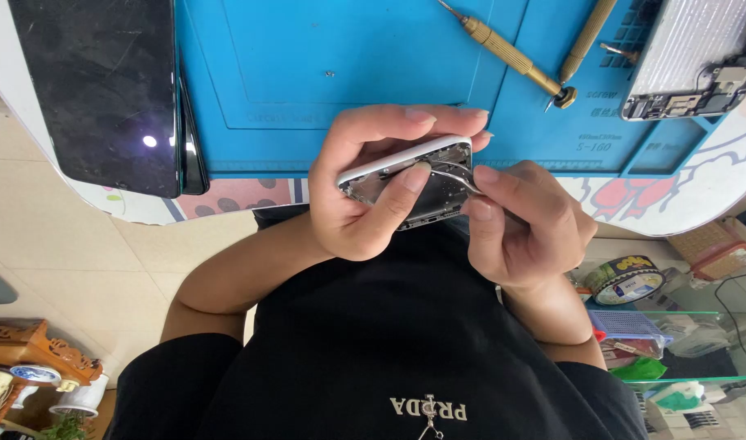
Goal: The person disassembles a smartphone at a repair bench. They pry the frame with a pick, unscrew internal screws with a screwdriver, lift out small components with tweezers, and handle the separated back housing and midframe while sorting tiny parts on the mat.
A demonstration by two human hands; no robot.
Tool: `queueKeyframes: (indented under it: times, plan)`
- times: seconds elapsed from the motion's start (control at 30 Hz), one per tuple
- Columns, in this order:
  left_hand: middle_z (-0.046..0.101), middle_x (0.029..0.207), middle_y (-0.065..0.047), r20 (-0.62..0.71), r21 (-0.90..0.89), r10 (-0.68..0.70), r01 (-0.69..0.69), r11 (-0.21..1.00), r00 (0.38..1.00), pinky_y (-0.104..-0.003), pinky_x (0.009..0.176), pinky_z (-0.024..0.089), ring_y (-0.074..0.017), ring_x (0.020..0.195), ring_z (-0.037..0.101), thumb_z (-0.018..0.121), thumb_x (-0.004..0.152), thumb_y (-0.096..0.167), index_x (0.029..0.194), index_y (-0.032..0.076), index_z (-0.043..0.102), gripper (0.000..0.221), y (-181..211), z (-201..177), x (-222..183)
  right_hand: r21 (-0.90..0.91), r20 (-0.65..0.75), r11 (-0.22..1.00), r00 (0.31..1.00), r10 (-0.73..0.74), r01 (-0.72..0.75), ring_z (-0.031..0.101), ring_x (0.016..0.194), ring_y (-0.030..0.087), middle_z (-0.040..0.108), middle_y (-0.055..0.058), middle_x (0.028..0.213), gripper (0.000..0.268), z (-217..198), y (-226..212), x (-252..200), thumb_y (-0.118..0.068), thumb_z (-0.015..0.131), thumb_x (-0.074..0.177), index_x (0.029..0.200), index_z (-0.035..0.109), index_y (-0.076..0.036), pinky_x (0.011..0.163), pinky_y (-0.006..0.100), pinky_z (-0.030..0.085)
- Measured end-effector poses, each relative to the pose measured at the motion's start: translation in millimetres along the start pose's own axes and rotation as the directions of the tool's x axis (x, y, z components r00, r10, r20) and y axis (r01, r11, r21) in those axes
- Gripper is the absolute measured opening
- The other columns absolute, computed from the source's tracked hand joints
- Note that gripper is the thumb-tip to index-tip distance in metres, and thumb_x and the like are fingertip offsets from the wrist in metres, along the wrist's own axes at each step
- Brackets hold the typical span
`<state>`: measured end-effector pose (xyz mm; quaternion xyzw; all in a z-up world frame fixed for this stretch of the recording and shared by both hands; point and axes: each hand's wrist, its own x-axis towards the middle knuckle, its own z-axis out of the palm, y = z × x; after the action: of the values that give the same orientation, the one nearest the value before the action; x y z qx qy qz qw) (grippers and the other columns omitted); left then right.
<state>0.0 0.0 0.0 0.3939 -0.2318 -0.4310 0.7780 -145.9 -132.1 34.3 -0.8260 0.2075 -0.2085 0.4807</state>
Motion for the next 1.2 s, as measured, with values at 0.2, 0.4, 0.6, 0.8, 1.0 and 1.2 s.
queueKeyframes:
  times: [0.2, 0.4, 0.6, 0.8, 1.0, 1.2]
  plan:
    - [0.055, 0.146, -0.026, -0.005, 0.015, 0.002, -0.002, 1.000, 1.000, -0.042, 0.113, 0.053, -0.0293, 0.130, 0.061, 0.049, 0.117, -0.003, 0.145, 0.008, 0.040, 0.032, 1.5, 1.4, 1.4, -0.064, -0.040, 0.997, 0.998, -0.042, 0.039, 0.063, 0.062, 0.022, 0.067, 0.016, 0.081, 0.016, 5.7, 3.8, 2.1, 0.003, 0.070, 0.102, 0.115, 0.062, 0.007, 0.055, 0.029, 0.047]
    - [0.056, 0.146, -0.026, -0.013, -0.008, -0.002, 0.001, 1.000, 1.000, -0.043, 0.114, 0.052, -0.0291, 0.130, 0.061, 0.049, 0.117, -0.003, 0.145, 0.009, 0.040, 0.032, -0.2, 3.2, 1.0, 0.014, -0.038, 0.997, 0.997, -0.069, 0.070, 0.065, 0.065, 0.022, 0.067, 0.013, 0.084, 0.015, 5.0, 10.8, -0.8, 0.004, 0.070, 0.103, 0.115, 0.061, 0.006, 0.058, 0.029, 0.049]
    - [0.056, 0.146, -0.025, -0.014, 0.001, 0.002, -0.002, 1.000, 1.000, -0.044, 0.114, 0.052, -0.0306, 0.134, 0.063, 0.048, 0.117, -0.003, 0.145, 0.008, 0.040, 0.031, 1.4, 4.1, 3.3, -0.029, -0.032, 0.998, 0.998, -0.061, 0.060, 0.064, 0.068, 0.024, 0.066, 0.015, 0.082, 0.016, 5.7, 5.9, 5.1, 0.007, 0.070, 0.099, 0.113, 0.063, 0.006, 0.057, 0.030, 0.048]
    - [0.056, 0.147, -0.022, -0.025, -0.048, 0.024, -0.025, 0.999, 0.999, -0.044, 0.117, 0.050, -0.0284, 0.136, 0.061, 0.048, 0.119, -0.003, 0.146, 0.008, 0.040, 0.031, 0.8, 7.3, 3.0, -0.034, -0.039, 0.998, 0.998, -0.053, 0.052, 0.064, 0.068, 0.023, 0.068, 0.015, 0.085, 0.018, 5.3, 0.7, 7.5, 0.009, 0.070, 0.097, 0.113, 0.062, 0.007, 0.058, 0.029, 0.049]
    - [0.057, 0.145, -0.023, -0.057, -0.085, 0.007, -0.012, 0.996, 0.998, -0.045, 0.118, 0.054, -0.0302, 0.133, 0.064, 0.050, 0.116, -0.001, 0.145, 0.006, 0.040, 0.031, 2.7, 12.0, 1.3, -0.028, -0.050, 0.999, 0.998, -0.043, 0.041, 0.065, 0.070, 0.022, 0.071, 0.016, 0.092, 0.018, 4.5, -3.2, 7.8, 0.009, 0.070, 0.097, 0.112, 0.062, 0.005, 0.059, 0.029, 0.051]
    - [0.057, 0.144, -0.024, -0.065, -0.059, 0.019, -0.023, 0.998, 0.998, -0.046, 0.117, 0.054, -0.0318, 0.132, 0.063, 0.051, 0.115, -0.002, 0.143, 0.004, 0.041, 0.030, 6.6, 15.1, 4.3, -0.048, -0.048, 0.998, 0.997, -0.054, 0.051, 0.065, 0.070, 0.022, 0.072, 0.016, 0.093, 0.019, 3.0, -7.1, 10.4, 0.008, 0.070, 0.096, 0.113, 0.062, 0.004, 0.063, 0.031, 0.051]
